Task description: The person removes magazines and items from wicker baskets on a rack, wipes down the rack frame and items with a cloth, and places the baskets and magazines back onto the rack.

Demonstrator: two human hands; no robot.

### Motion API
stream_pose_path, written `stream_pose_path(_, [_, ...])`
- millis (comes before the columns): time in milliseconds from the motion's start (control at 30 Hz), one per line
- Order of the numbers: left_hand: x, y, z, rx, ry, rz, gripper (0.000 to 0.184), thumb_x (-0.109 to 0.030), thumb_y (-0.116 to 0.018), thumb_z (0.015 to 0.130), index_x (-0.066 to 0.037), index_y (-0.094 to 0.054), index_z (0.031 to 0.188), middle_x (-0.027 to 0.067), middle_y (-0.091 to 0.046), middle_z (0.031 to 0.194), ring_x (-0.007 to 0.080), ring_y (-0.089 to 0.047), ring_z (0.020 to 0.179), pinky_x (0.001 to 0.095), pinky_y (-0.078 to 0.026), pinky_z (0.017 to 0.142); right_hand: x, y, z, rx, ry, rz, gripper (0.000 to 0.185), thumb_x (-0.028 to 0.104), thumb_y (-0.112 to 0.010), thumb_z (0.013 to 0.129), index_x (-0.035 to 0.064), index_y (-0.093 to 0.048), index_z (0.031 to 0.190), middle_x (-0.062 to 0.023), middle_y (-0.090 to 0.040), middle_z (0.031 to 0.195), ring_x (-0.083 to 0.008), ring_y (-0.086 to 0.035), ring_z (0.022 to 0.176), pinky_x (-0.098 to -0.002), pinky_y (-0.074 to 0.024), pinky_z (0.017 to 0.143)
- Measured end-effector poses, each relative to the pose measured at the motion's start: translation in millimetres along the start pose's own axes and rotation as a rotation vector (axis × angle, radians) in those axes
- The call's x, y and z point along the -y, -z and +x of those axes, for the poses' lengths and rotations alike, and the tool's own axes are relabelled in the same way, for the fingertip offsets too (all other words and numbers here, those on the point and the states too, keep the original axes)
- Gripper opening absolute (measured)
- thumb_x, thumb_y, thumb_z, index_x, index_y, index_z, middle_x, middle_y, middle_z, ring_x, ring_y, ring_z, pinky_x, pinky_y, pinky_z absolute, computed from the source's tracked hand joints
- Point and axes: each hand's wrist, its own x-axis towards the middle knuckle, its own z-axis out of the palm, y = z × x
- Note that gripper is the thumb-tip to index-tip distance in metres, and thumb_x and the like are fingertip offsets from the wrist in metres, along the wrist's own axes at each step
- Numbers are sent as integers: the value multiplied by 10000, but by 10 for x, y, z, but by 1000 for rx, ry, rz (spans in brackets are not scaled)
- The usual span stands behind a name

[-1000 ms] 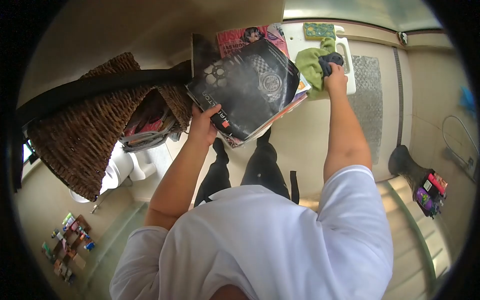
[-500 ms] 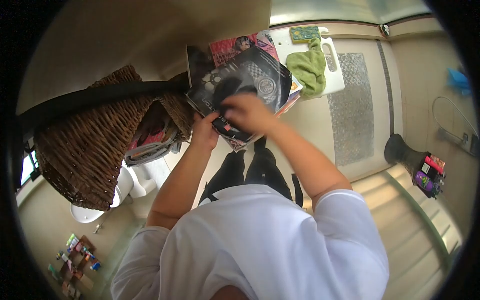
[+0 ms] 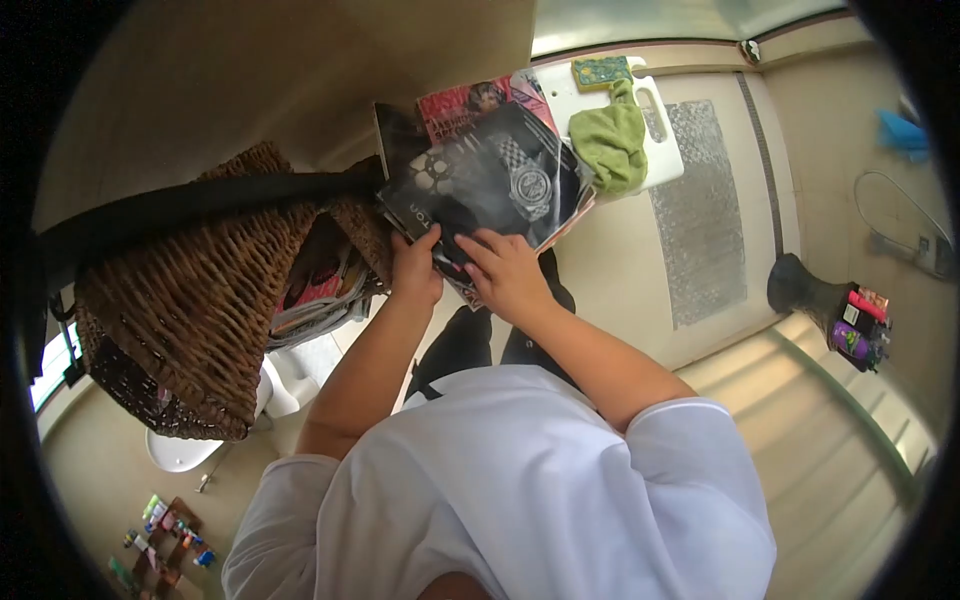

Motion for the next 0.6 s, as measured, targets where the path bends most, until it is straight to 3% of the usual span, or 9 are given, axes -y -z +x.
stream_pose_path(67, [2,-16,-60,5,-23,-4,670,79,-562,760,-145,-246,1307,63,-445,1182,208,-488,1025,348,-433,831,-543,62,74,44,17,-112,354,143,-603,734,161,-583,1087,-106,-555,1056,-293,-525,890,-404,-432,774])
stream_pose_path(133, [16,-49,-106,4,12,-45,663,56,-575,770,-157,-248,1306,55,-449,1178,203,-491,1017,346,-436,827,-1218,257,309,-99,-35,-371,319,134,-597,725,157,-601,1043,-102,-568,1034,-287,-533,882,-412,-437,743])
stream_pose_path(200, [41,-76,-182,-29,16,-50,653,46,-581,774,-162,-253,1300,53,-450,1177,202,-493,1012,343,-439,823,-1464,349,485,-237,-260,-381,302,107,-585,708,115,-607,1009,-111,-578,1003,-301,-535,873,-416,-433,735])
stream_pose_path(233, [59,-78,-182,-38,-17,-42,516,26,-556,797,-140,-318,1224,69,-465,1120,213,-513,985,368,-466,805,-1456,307,432,-228,-218,-326,309,108,-587,705,101,-602,1013,-117,-577,997,-308,-535,868,-416,-431,737])
stream_pose_path(333, [32,-62,-146,-37,-7,-61,525,15,-559,800,-142,-305,1231,68,-469,1114,212,-518,981,364,-469,803,-909,4,188,-197,-10,-7,359,117,-598,693,49,-578,1045,-145,-575,960,-332,-537,830,-414,-423,738])
stream_pose_path(367, [42,-44,-139,-28,-20,-60,524,14,-559,801,-143,-303,1231,68,-470,1114,211,-519,980,363,-470,802,-384,136,175,80,7,61,405,138,-619,688,82,-570,1086,-138,-564,984,-321,-526,853,-403,-416,759])
stream_pose_path(433, [31,-32,-128,-6,-51,-51,523,11,-557,804,-146,-300,1232,67,-471,1113,210,-520,977,362,-471,802,-43,49,232,87,59,135,394,112,-596,704,115,-570,1097,-138,-542,1036,-316,-498,932,-396,-405,801])
stream_pose_path(500, [29,-77,-188,19,-38,-50,594,29,-560,793,-158,-252,1265,71,-457,1134,202,-511,987,352,-469,787,-407,-139,643,-5,205,-131,394,93,-559,696,144,-579,1087,-126,-545,1050,-305,-494,946,-408,-413,797])
stream_pose_path(600, [44,-147,-332,-16,-34,1,641,39,-563,782,-155,-220,1288,68,-450,1134,195,-500,994,338,-467,770,-1269,-118,1417,-105,25,-295,365,104,-520,709,181,-598,1057,-109,-574,1058,-313,-531,960,-411,-441,822])
